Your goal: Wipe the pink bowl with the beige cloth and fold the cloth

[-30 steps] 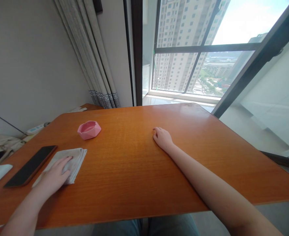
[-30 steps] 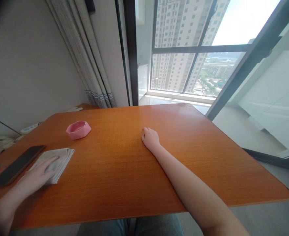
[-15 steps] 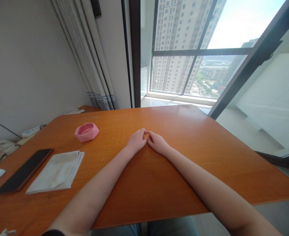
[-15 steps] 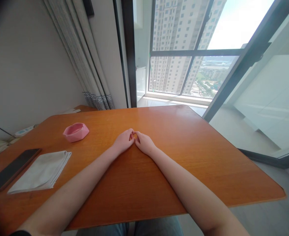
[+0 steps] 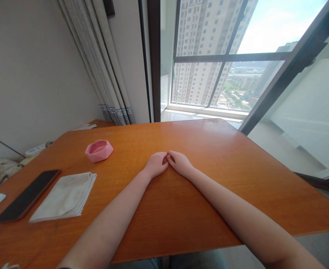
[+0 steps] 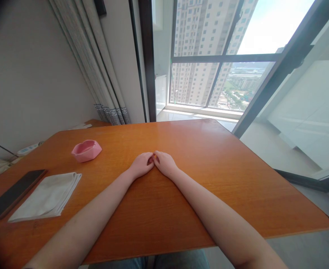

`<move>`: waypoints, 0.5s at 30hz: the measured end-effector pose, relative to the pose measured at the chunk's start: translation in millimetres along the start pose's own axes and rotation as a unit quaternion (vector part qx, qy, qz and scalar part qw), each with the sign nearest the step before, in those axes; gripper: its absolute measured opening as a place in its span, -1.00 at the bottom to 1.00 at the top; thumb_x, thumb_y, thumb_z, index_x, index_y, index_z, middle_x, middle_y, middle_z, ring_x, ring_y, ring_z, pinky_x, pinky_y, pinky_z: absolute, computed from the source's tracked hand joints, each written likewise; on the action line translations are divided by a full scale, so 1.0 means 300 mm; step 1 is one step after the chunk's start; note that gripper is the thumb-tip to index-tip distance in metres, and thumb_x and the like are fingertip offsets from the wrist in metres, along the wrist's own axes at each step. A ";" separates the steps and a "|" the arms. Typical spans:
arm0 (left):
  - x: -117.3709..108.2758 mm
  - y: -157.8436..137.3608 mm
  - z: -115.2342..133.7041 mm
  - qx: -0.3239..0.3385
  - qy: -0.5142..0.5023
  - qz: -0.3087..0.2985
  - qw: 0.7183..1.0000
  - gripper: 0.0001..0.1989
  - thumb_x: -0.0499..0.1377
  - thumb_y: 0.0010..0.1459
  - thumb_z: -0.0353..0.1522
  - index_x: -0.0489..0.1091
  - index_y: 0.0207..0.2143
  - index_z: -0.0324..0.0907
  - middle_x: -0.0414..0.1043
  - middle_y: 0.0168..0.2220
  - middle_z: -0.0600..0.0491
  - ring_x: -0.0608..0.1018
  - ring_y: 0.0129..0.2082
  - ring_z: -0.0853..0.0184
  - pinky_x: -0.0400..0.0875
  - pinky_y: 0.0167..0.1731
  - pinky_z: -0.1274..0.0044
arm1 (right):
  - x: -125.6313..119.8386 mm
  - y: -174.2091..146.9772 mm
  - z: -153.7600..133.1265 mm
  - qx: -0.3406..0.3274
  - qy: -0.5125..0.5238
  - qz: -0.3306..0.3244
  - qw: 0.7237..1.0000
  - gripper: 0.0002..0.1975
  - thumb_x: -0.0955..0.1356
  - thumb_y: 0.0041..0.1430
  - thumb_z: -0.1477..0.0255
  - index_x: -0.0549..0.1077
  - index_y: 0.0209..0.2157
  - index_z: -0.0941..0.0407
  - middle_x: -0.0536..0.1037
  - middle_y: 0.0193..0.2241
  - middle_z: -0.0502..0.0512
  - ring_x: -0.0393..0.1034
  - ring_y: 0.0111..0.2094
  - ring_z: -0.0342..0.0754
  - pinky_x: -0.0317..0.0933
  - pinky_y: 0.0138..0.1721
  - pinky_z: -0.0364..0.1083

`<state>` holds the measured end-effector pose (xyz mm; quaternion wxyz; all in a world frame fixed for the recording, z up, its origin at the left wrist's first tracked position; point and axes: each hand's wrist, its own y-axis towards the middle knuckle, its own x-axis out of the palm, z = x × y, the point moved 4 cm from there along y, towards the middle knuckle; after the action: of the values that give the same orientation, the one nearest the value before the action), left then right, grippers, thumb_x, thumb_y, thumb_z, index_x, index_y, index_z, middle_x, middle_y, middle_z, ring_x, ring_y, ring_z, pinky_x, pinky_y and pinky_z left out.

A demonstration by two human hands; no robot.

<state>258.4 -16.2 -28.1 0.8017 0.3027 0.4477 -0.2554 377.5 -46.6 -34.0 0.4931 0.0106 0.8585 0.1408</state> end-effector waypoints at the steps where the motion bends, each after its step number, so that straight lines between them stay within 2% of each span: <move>1: -0.003 -0.002 0.001 0.015 -0.017 -0.011 1.000 -0.94 0.06 0.06 -0.36 0.27 -0.43 -0.17 0.39 -0.41 0.02 0.42 -0.39 0.30 0.27 -0.36 0.48 | 0.000 0.000 0.001 0.000 0.007 -0.002 1.000 -0.82 0.19 0.26 0.40 0.40 -0.26 0.10 0.52 -0.39 0.02 0.37 -0.36 -0.13 0.12 -0.32 -0.18; 5: -0.014 -0.007 -0.001 0.039 -0.055 -0.028 0.997 -0.91 0.05 0.08 -0.34 0.28 -0.40 -0.18 0.39 -0.40 0.03 0.41 -0.40 0.32 0.27 -0.37 0.50 | -0.001 0.003 0.002 -0.008 0.032 -0.005 0.999 -0.80 0.18 0.28 0.35 0.40 -0.25 0.09 0.53 -0.38 0.01 0.38 -0.36 -0.14 0.12 -0.31 -0.18; 11: -0.001 -0.006 -0.004 0.031 -0.025 -0.005 0.999 -0.94 0.03 0.07 -0.40 0.27 -0.44 -0.18 0.38 -0.43 0.03 0.40 -0.40 0.31 0.26 -0.36 0.50 | 0.001 0.005 0.002 -0.002 0.016 -0.006 1.000 -0.79 0.19 0.28 0.36 0.40 -0.24 0.10 0.54 -0.39 0.03 0.39 -0.36 -0.12 0.12 -0.32 -0.18; 15: 0.000 -0.004 0.001 0.037 -0.012 -0.017 0.999 -0.91 0.01 0.09 -0.40 0.29 -0.42 -0.18 0.39 -0.42 0.02 0.42 -0.40 0.31 0.29 -0.34 0.48 | -0.002 0.008 0.004 -0.002 0.007 -0.017 1.000 -0.77 0.18 0.27 0.37 0.43 -0.24 0.11 0.55 -0.34 0.07 0.41 -0.32 -0.10 0.15 -0.29 -0.17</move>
<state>257.8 -17.4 -28.3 0.7912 0.3212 0.4330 -0.2886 378.6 -44.0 -33.5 0.4896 -0.0062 0.8616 0.1339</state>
